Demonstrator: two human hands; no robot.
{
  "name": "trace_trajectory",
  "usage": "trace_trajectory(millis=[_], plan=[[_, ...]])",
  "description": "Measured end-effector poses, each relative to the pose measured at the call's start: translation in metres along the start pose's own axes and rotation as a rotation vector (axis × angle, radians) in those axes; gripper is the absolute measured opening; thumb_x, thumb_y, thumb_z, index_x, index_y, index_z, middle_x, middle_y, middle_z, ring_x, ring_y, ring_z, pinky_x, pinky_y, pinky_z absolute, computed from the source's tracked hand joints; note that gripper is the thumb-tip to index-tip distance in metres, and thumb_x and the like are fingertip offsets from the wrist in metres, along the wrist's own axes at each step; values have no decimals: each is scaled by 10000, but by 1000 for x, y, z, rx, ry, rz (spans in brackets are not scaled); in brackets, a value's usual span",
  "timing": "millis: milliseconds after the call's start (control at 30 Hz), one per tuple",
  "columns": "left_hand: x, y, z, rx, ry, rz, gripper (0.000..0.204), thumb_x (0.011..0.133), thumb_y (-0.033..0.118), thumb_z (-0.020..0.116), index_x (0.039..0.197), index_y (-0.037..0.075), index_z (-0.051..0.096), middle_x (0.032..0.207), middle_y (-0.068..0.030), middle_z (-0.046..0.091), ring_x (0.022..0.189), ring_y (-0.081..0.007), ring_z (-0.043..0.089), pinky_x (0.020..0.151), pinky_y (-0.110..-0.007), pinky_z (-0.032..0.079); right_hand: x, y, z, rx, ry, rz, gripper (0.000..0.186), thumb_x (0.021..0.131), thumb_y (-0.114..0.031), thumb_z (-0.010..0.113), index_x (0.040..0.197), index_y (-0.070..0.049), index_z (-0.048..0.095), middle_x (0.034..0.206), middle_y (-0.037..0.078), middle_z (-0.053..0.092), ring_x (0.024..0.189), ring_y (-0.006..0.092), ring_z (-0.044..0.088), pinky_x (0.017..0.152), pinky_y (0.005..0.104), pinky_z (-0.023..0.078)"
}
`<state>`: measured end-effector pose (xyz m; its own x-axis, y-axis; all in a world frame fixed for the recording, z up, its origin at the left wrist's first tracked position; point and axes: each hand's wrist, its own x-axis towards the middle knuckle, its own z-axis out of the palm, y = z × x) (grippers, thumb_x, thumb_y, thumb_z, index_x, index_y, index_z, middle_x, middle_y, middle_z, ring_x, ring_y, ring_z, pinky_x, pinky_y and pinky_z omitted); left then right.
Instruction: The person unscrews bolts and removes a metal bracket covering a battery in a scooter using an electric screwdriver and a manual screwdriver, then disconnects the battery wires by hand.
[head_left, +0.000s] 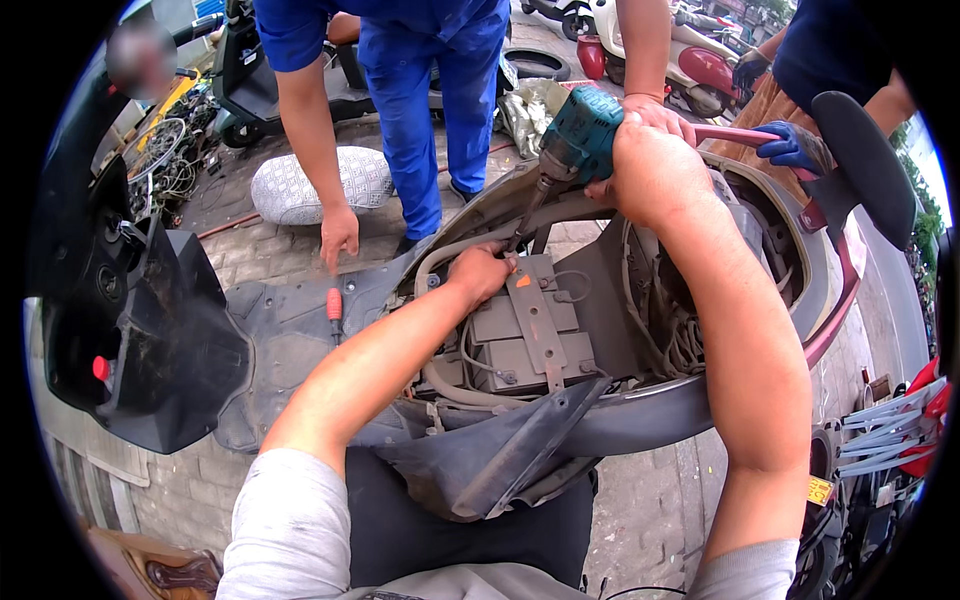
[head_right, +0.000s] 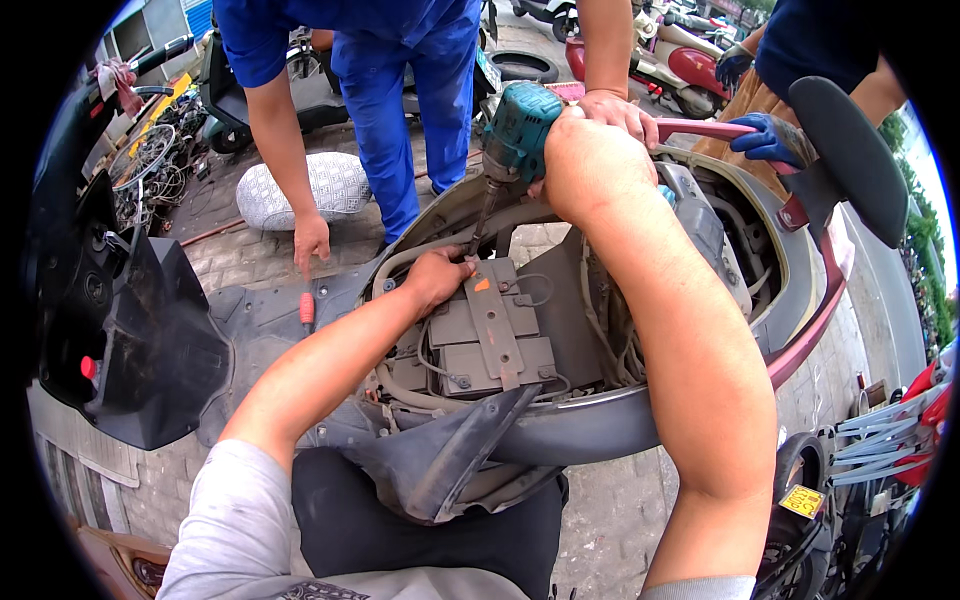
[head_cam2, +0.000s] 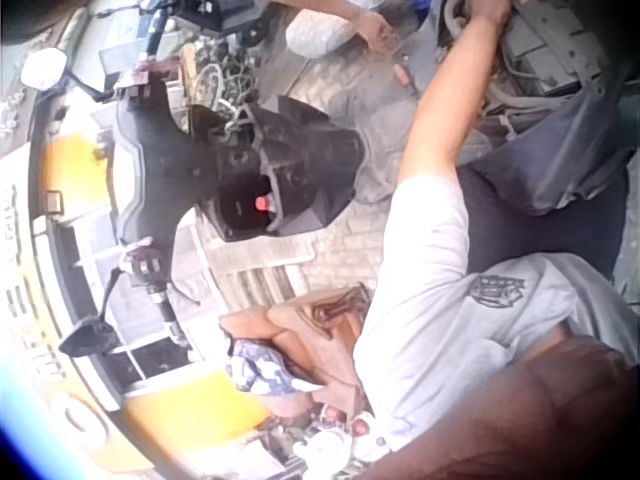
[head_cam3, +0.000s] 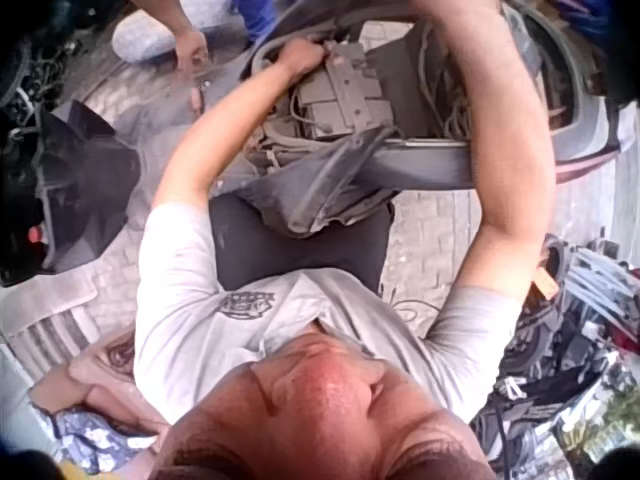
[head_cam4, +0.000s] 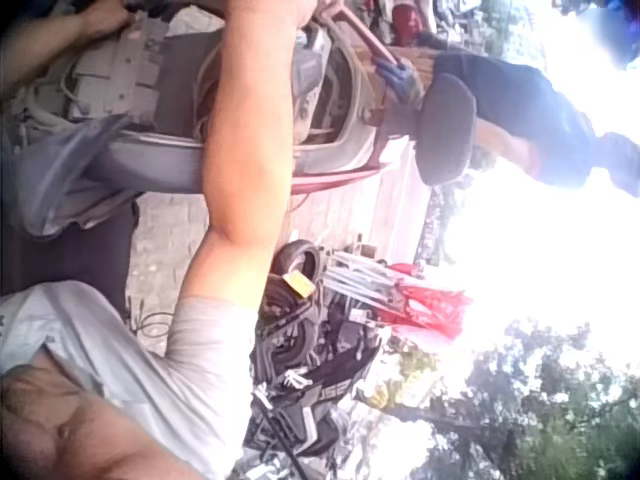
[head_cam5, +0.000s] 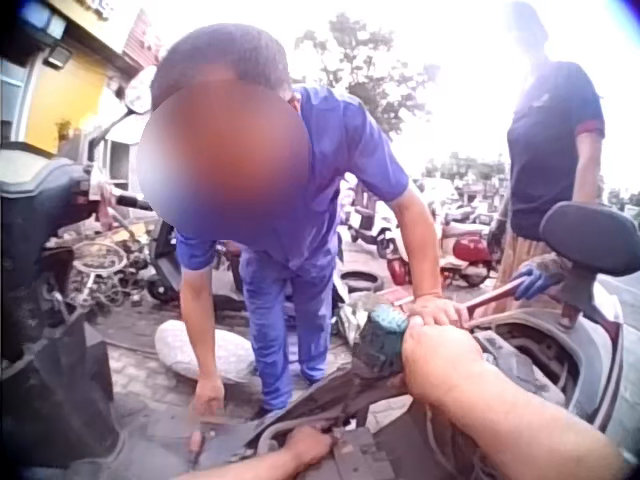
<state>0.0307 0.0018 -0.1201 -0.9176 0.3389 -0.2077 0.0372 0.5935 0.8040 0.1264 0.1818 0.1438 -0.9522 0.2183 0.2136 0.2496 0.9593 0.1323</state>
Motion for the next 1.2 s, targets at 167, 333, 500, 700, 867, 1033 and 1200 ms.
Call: trace_trajectory(millis=[167,333,500,700,867,1033,1200], plan=[[-1,-7,-2,166,59,78,454,1005,359,735,1377,99,743,1189,-165,797,1069,-292,753,997,-392,545,15,7,7,51,-74,12,887,852,-477,924,1490,1,536,1363,167,743,1238,362,740,977,560,632],[-2,-7,-4,191,89,116,416,1009,325,744,1362,103,755,1156,-128,805,1047,-237,749,980,-364,551,2,6,7,78,-45,-51,843,861,-438,918,1459,17,535,1348,187,740,1205,346,756,918,507,654],[0,-8,-4,-202,-46,-27,345,1029,179,727,1344,41,754,1140,-60,795,1003,-131,704,915,-308,561,-9,2,-2,102,-45,-134,736,891,-309,873,1446,33,531,1289,204,758,1173,330,768,905,463,658],[-1,-1,5,-403,-33,-115,339,1028,118,710,1346,4,741,1180,-63,784,970,-140,708,865,-304,574,-18,1,-11,102,6,-201,467,907,-98,744,1326,27,578,1159,198,798,1100,327,791,853,444,653],[3,2,19,-387,88,-161,311,1010,111,728,1297,-4,761,1143,-76,792,958,-149,713,850,-311,571,-19,2,-7,93,25,-213,454,913,-102,735,1322,22,581,1166,190,798,1096,330,791,871,435,649],[6,4,25,-326,182,-136,258,992,123,749,1212,-5,792,1081,-87,803,946,-156,716,841,-319,557,-14,7,-9,121,15,-149,482,900,-111,765,1331,4,580,1204,170,794,1121,332,784,894,449,646],[7,8,25,-342,216,-161,255,978,135,762,1189,-1,801,1083,-84,806,939,-163,715,851,-315,547,-22,-3,-13,78,42,-187,519,887,-128,800,1343,-17,579,1140,186,807,1087,334,797,852,454,653]])
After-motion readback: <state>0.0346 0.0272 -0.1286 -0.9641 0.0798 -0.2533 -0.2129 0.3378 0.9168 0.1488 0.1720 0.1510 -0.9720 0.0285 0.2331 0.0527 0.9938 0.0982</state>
